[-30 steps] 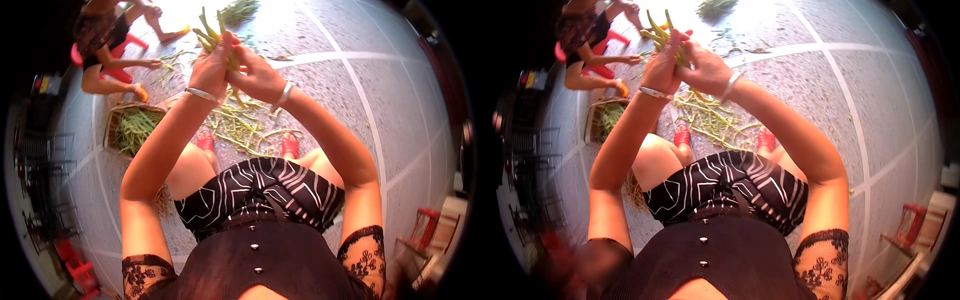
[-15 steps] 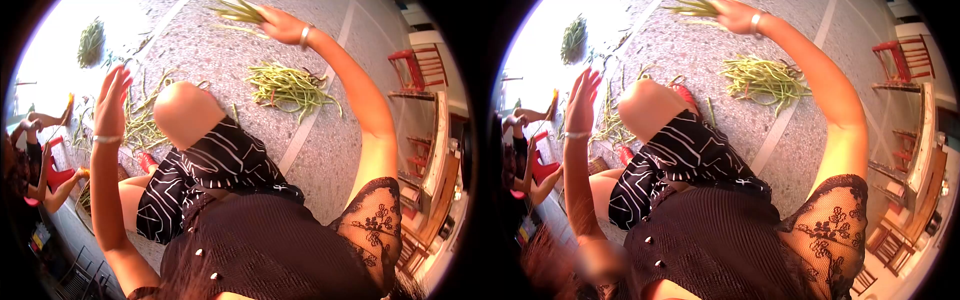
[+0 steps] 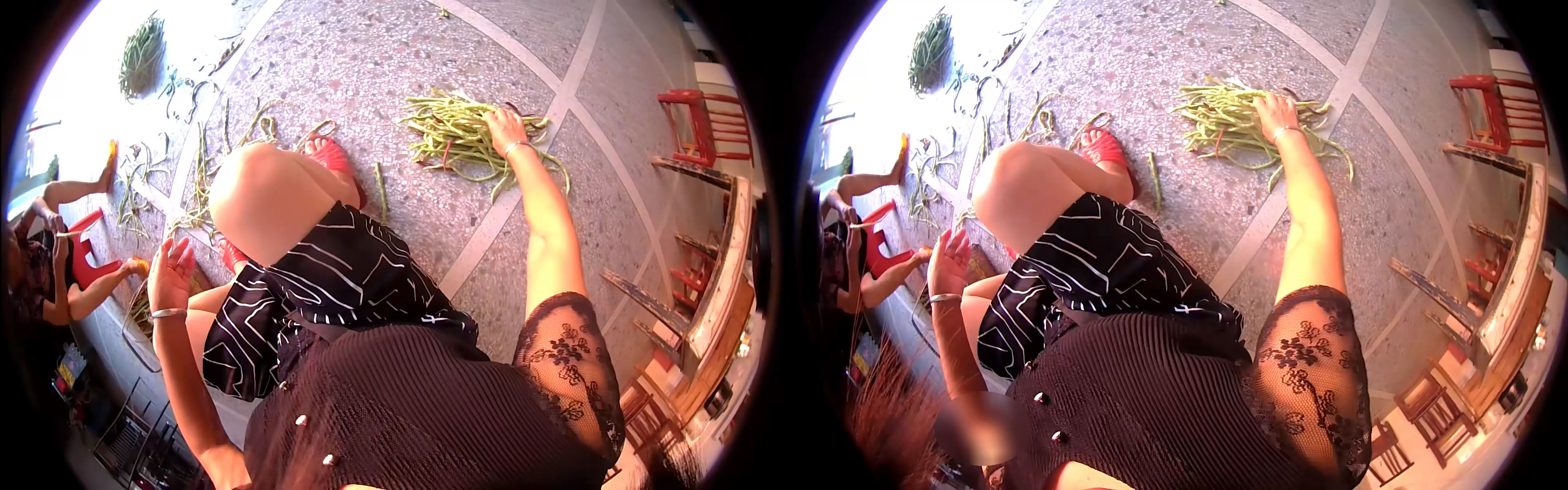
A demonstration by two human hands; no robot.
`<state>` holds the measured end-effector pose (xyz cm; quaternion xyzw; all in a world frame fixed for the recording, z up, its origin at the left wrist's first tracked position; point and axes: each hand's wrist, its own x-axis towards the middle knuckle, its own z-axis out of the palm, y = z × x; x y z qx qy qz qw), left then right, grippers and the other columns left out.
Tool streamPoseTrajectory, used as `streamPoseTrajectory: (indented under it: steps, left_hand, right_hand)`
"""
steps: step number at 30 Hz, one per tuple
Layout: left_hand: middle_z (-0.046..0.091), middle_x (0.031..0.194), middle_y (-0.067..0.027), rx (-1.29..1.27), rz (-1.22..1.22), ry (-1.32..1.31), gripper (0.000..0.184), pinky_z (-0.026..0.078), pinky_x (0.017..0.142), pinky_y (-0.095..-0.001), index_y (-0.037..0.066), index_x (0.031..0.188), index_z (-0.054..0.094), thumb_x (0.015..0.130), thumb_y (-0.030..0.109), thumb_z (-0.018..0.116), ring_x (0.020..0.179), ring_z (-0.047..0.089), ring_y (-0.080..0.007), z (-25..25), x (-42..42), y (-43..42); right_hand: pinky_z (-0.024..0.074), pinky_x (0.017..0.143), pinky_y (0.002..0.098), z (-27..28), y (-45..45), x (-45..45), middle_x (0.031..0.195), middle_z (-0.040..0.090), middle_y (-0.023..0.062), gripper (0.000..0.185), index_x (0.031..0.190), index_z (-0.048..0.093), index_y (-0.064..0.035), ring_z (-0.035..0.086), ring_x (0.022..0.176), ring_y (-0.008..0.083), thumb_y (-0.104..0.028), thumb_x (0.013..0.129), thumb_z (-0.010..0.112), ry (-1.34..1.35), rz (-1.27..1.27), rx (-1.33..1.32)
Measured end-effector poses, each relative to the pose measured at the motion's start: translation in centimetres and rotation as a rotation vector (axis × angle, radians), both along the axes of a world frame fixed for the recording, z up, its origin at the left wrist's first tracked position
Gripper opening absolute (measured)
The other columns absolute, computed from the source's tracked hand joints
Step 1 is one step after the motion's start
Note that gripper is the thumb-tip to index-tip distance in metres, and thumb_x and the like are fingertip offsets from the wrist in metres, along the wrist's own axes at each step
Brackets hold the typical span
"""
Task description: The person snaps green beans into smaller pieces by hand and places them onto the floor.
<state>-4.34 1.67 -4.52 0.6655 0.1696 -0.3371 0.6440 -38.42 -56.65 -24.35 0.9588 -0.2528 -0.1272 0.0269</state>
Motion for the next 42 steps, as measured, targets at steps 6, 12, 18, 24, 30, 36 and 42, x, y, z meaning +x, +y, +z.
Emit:
streamPoseTrajectory:
  steps: [6,12,18,24,30,36,42]
  left_hand:
    - [0.055,0.113,-0.0151,0.007,-0.04,-0.041,0.036,0.044,0.085,-0.0319,0.006,0.118,0.043,0.091,0.03,0.046,0.094,0.056,-0.0208,1.5,-1.5,-0.4]
    - [0.054,0.113,-0.0167,0.051,-0.005,-0.108,0.033,0.044,0.085,-0.0322,0.004,0.117,0.043,0.092,0.025,0.046,0.097,0.055,-0.0218,2.6,-1.9,0.4]
    - [0.053,0.115,-0.0171,0.041,-0.008,-0.066,0.037,0.043,0.09,-0.0327,0.003,0.118,0.044,0.09,0.026,0.05,0.1,0.054,-0.0223,2.2,-2.2,2.1]
    - [0.054,0.114,-0.0161,0.065,-0.015,-0.021,0.037,0.044,0.088,-0.0311,0.003,0.12,0.044,0.091,0.026,0.048,0.096,0.055,-0.0197,3.0,-2.5,2.3]
    - [0.054,0.113,-0.0158,0.078,0.006,0.006,0.036,0.045,0.086,-0.031,0.002,0.121,0.042,0.093,0.024,0.044,0.095,0.056,-0.0197,2.5,-2.4,0.7]
    - [0.057,0.105,-0.0093,0.061,-0.076,-0.006,0.039,0.045,0.083,-0.0284,0.003,0.12,0.044,0.091,0.029,0.047,0.093,0.055,-0.0158,2.0,-2.4,-0.7]
    - [0.057,0.105,-0.01,0.024,-0.1,-0.01,0.037,0.046,0.082,-0.0288,0.002,0.119,0.043,0.092,0.027,0.046,0.093,0.056,-0.0167,1.7,-2.5,-1.3]
  right_hand:
    - [0.036,0.088,0.0488,-3.5,1.5,3.3,0.115,0.048,0.0132,0.036,0.115,0.046,-0.0192,0.045,0.111,0.0324,-0.012,0.08,0.048,0.112,-0.233,0.028]
    - [0.0438,0.076,0.0429,0.3,5.5,5.9,0.096,0.053,0.0126,0.017,0.094,0.054,-0.0103,0.051,0.092,0.0304,-0.012,0.077,0.05,-0.286,-0.007,-0.027]
    - [0.0469,0.071,0.044,-7.3,18.8,6.5,0.089,0.061,0.0164,0.017,0.083,0.061,-0.0103,0.058,0.085,0.035,-0.024,0.08,0.051,-0.094,-0.246,0.669]
    - [0.0467,0.077,0.043,-11.0,25.9,7.9,0.099,0.061,0.0144,0.033,0.099,0.057,-0.0107,0.059,0.092,0.0321,-0.035,0.077,0.06,0.125,-0.655,0.635]
    - [0.0474,0.075,0.0425,-12.5,26.3,8.4,0.095,0.063,0.0156,0.026,0.092,0.06,-0.0095,0.06,0.09,0.0325,-0.027,0.074,0.057,0.158,-0.645,0.561]
    - [0.0476,0.066,0.0405,-12.3,23.0,6.9,0.078,0.063,0.0147,0.015,0.075,0.059,-0.0108,0.061,0.075,0.0328,-0.024,0.072,0.053,-0.124,-0.824,0.684]
    - [0.0463,0.069,0.0399,-12.4,22.7,5.5,0.086,0.063,0.0102,0.02,0.081,0.057,-0.0113,0.06,0.081,0.0298,-0.03,0.075,0.058,-0.116,-0.542,0.671]
